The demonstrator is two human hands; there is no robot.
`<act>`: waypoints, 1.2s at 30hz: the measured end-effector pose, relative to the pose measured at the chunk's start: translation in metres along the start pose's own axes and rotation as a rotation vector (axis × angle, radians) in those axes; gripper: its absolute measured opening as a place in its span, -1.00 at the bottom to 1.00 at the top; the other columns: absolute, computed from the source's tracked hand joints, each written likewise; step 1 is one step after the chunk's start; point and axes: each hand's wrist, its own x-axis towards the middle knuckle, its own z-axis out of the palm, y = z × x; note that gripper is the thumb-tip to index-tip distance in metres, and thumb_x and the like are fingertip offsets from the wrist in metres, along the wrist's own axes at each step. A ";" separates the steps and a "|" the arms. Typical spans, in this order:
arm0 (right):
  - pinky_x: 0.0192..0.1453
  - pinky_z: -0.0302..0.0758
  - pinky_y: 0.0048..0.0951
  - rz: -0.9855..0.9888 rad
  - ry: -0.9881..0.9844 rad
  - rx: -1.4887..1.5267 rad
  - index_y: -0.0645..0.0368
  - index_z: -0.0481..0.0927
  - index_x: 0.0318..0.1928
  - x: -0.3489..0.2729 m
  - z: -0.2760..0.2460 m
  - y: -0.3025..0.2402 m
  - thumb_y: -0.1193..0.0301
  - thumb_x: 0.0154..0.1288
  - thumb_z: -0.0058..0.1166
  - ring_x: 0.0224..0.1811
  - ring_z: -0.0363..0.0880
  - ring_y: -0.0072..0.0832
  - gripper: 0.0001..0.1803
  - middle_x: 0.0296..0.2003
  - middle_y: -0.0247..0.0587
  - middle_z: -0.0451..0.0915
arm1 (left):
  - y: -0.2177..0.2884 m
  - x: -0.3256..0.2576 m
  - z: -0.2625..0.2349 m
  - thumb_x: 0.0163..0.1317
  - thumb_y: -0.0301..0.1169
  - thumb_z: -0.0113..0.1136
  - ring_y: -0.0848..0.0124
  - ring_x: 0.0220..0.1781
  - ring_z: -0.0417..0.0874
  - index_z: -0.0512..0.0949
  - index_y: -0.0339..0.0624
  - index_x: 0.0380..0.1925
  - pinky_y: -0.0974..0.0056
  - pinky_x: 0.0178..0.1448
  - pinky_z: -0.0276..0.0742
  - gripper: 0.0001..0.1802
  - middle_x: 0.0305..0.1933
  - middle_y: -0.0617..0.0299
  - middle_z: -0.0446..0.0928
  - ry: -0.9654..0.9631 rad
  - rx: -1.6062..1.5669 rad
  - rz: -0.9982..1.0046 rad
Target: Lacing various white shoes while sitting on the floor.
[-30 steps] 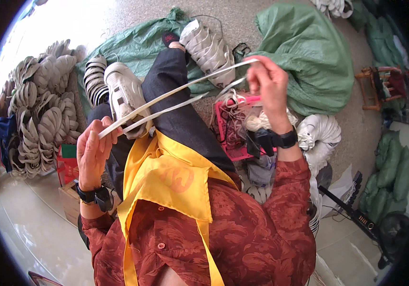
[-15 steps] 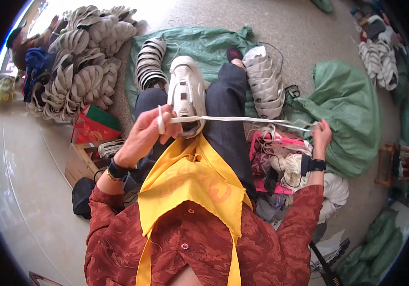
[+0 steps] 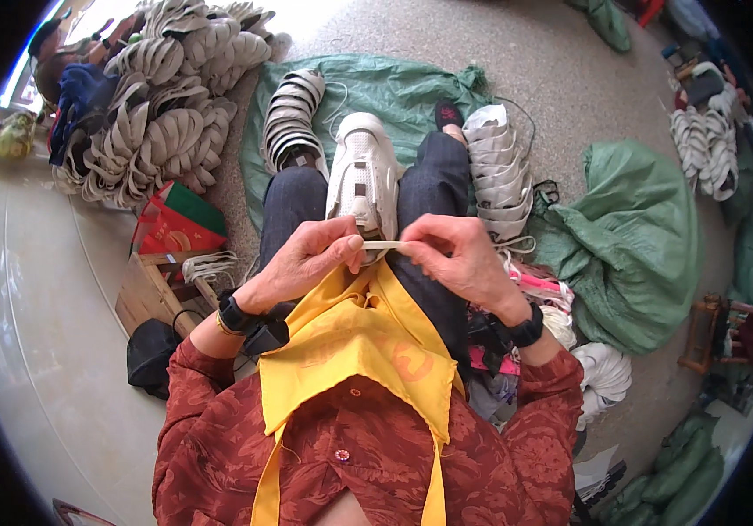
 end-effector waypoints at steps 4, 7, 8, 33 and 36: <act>-0.38 0.49 -0.63 0.132 0.032 -0.125 0.29 0.70 -0.24 -0.009 -0.015 0.008 0.45 0.40 0.27 -0.47 0.55 -0.75 -0.87 -0.43 -0.42 0.68 | -0.010 -0.002 0.000 0.56 -0.26 0.06 0.56 -0.49 0.46 0.46 -0.29 -0.39 0.31 -0.38 0.41 -0.65 -0.57 0.28 0.49 0.026 -0.024 -0.074; -0.36 0.57 -0.54 0.031 0.108 -0.452 0.29 0.69 -0.20 -0.004 -0.010 0.006 0.49 0.39 0.23 -0.44 0.63 -0.69 -0.90 -0.35 -0.39 0.73 | 0.001 0.002 0.000 0.58 -0.29 0.05 0.57 -0.49 0.44 0.47 -0.29 -0.35 0.39 -0.36 0.41 -0.68 -0.56 0.30 0.47 -0.001 0.174 -0.131; -0.35 0.59 -0.53 -0.030 0.142 -0.518 0.29 0.69 -0.16 -0.001 -0.005 0.005 0.50 0.40 0.21 -0.44 0.65 -0.67 -0.90 -0.32 -0.38 0.74 | 0.000 0.003 0.001 0.56 -0.30 0.07 0.56 -0.52 0.43 0.47 -0.29 -0.35 0.37 -0.39 0.40 -0.70 -0.57 0.27 0.46 0.012 0.213 -0.104; -0.01 0.63 -0.24 -0.491 0.195 -0.394 0.28 0.57 -0.22 0.061 0.040 0.036 0.61 0.27 0.22 -0.07 0.70 -0.08 -0.89 -0.08 -0.05 0.70 | -0.047 0.018 -0.015 0.28 -0.56 0.28 0.24 -0.40 0.48 0.41 -0.25 -0.10 0.20 -0.29 0.47 -0.73 -0.24 0.09 0.35 0.466 0.717 0.123; -0.07 0.65 -0.29 -0.559 0.238 -0.453 0.29 0.58 -0.23 0.064 0.044 0.041 0.63 0.26 0.24 -0.12 0.72 -0.14 -0.89 -0.06 -0.07 0.72 | -0.048 0.019 -0.018 0.28 -0.56 0.28 0.26 -0.41 0.49 0.40 -0.26 -0.10 0.21 -0.29 0.47 -0.73 -0.24 0.10 0.36 0.451 0.717 0.125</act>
